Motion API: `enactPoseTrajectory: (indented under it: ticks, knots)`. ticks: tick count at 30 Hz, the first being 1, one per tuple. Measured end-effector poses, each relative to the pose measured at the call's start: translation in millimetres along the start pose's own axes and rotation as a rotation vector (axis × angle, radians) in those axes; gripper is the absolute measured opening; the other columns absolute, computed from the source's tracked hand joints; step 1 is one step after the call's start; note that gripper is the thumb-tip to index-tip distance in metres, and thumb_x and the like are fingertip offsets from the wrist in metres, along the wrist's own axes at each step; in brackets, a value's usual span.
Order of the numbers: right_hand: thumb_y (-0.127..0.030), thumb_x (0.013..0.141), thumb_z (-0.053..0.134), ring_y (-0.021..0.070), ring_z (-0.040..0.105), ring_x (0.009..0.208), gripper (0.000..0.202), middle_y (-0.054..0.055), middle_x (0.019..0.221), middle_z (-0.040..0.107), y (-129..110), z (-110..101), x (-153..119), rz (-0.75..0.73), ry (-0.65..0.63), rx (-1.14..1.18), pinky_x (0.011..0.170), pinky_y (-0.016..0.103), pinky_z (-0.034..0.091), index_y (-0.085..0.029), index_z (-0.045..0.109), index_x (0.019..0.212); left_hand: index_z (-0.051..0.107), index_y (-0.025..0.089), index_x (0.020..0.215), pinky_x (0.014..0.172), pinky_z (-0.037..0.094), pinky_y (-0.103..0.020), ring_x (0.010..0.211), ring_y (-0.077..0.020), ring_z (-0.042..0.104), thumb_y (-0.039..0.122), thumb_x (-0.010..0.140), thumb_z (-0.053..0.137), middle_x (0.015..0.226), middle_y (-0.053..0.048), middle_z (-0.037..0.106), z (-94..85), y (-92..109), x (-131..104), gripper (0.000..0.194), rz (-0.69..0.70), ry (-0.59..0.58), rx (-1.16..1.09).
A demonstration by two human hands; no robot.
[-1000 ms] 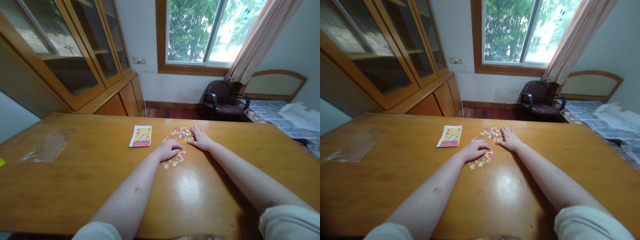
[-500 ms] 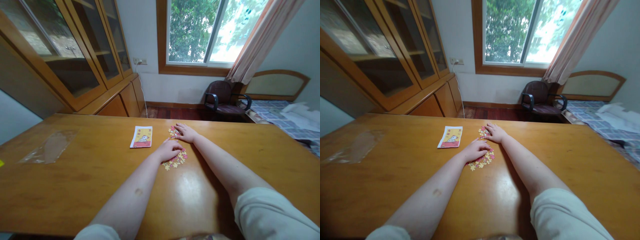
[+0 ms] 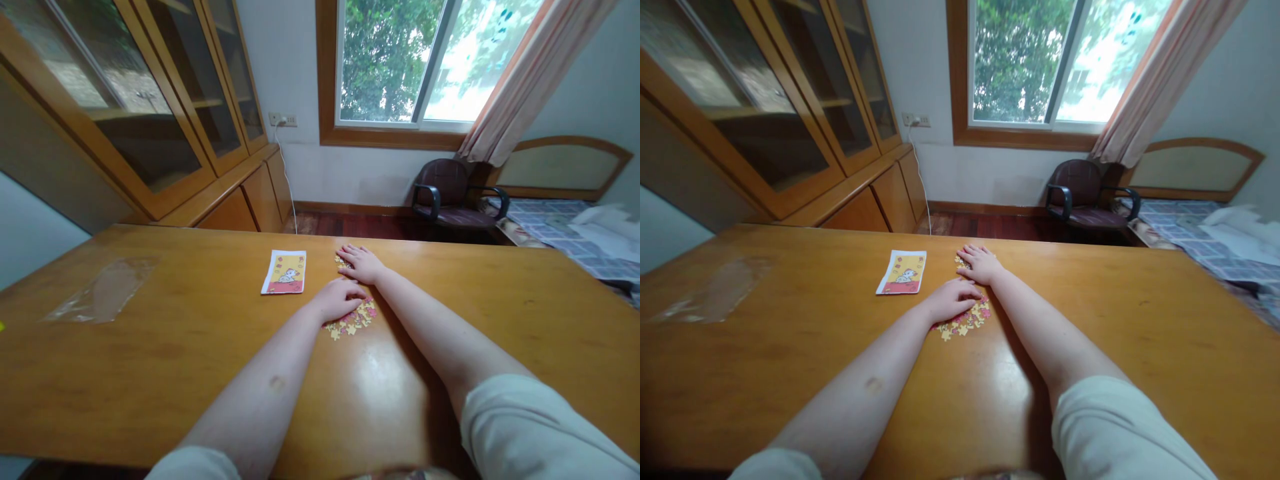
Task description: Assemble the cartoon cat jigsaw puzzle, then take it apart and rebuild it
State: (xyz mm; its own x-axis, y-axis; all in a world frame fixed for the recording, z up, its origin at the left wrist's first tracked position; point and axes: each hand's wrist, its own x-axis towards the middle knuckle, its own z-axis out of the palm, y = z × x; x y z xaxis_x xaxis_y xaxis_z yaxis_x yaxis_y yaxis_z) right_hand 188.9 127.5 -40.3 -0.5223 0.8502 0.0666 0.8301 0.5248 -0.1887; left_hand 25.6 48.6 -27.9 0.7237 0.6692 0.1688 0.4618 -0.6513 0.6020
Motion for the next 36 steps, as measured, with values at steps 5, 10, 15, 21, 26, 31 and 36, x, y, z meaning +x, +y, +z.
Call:
enactPoseTrajectory:
  ticks: [5,10,15,21,26,31,36]
  knots:
    - [-0.055,0.092,0.039,0.0247,0.024,0.141,0.06,0.007,0.152,0.03,7,-1,3,-0.02,-0.007,0.003,0.114,0.048,0.019,-0.026,0.037,0.145,0.072,0.025,0.102,0.105,0.037,-0.034,0.114,-0.0208,0.056,0.026,0.084,0.054,0.109,-0.001,0.07,1.6,-2,0,0.026,-0.014,-0.006,0.017]
    - [-0.052,0.094,0.034,0.024,0.024,0.141,0.056,0.006,0.151,0.033,12,-3,-3,-0.046,0.023,0.054,0.115,0.049,0.016,-0.025,0.038,0.144,0.071,0.024,0.103,0.108,0.034,-0.035,0.115,-0.0205,0.056,0.027,0.085,0.053,0.111,-0.001,0.07,1.3,-1,0,0.026,-0.035,-0.031,-0.008]
    - [-0.043,0.096,0.03,0.0226,0.035,0.137,0.053,0.01,0.145,0.044,33,-5,-21,0.118,0.193,0.135,0.114,0.045,0.021,-0.018,0.047,0.138,0.07,0.026,0.105,0.115,0.021,-0.042,0.122,-0.022,0.052,0.029,0.086,0.053,0.111,0.0,0.07,-0.9,2,0,0.026,-0.062,-0.053,-0.037]
    - [-0.051,0.091,0.036,0.0249,0.044,0.129,0.053,0.009,0.136,0.054,58,1,-49,0.232,0.359,0.435,0.112,0.046,0.028,-0.02,0.056,0.129,0.07,0.026,0.104,0.116,0.021,-0.043,0.125,-0.0218,0.05,0.028,0.086,0.052,0.111,0.001,0.07,-3.2,5,-1,0.025,-0.086,-0.053,-0.066]
    - [-0.05,0.092,0.024,0.0236,0.057,0.114,0.058,0.012,0.127,0.06,68,-2,-58,0.342,0.471,0.884,0.097,0.044,0.044,-0.018,0.051,0.131,0.07,0.025,0.102,0.116,0.021,-0.044,0.125,-0.022,0.051,0.027,0.086,0.052,0.109,0.0,0.071,-2.5,4,-1,0.025,-0.085,-0.04,-0.072]
    - [-0.05,0.087,0.031,0.0244,0.062,0.101,0.051,0.013,0.107,0.067,72,-4,-63,0.544,0.666,1.117,0.086,0.041,0.049,-0.018,0.057,0.118,0.07,0.026,0.102,0.116,0.02,-0.043,0.124,-0.0212,0.051,0.028,0.086,0.052,0.108,0.0,0.071,-1.2,2,-1,0.025,-0.095,-0.038,-0.082]
    - [-0.042,0.077,0.048,0.0228,0.061,0.08,0.027,0.006,0.075,0.066,56,1,-83,0.815,0.746,0.615,0.075,0.035,0.048,-0.02,0.063,0.077,0.07,0.025,0.102,0.116,0.021,-0.042,0.126,-0.0209,0.049,0.026,0.085,0.052,0.111,0.0,0.071,-1.4,2,-1,0.025,-0.101,-0.043,-0.088]
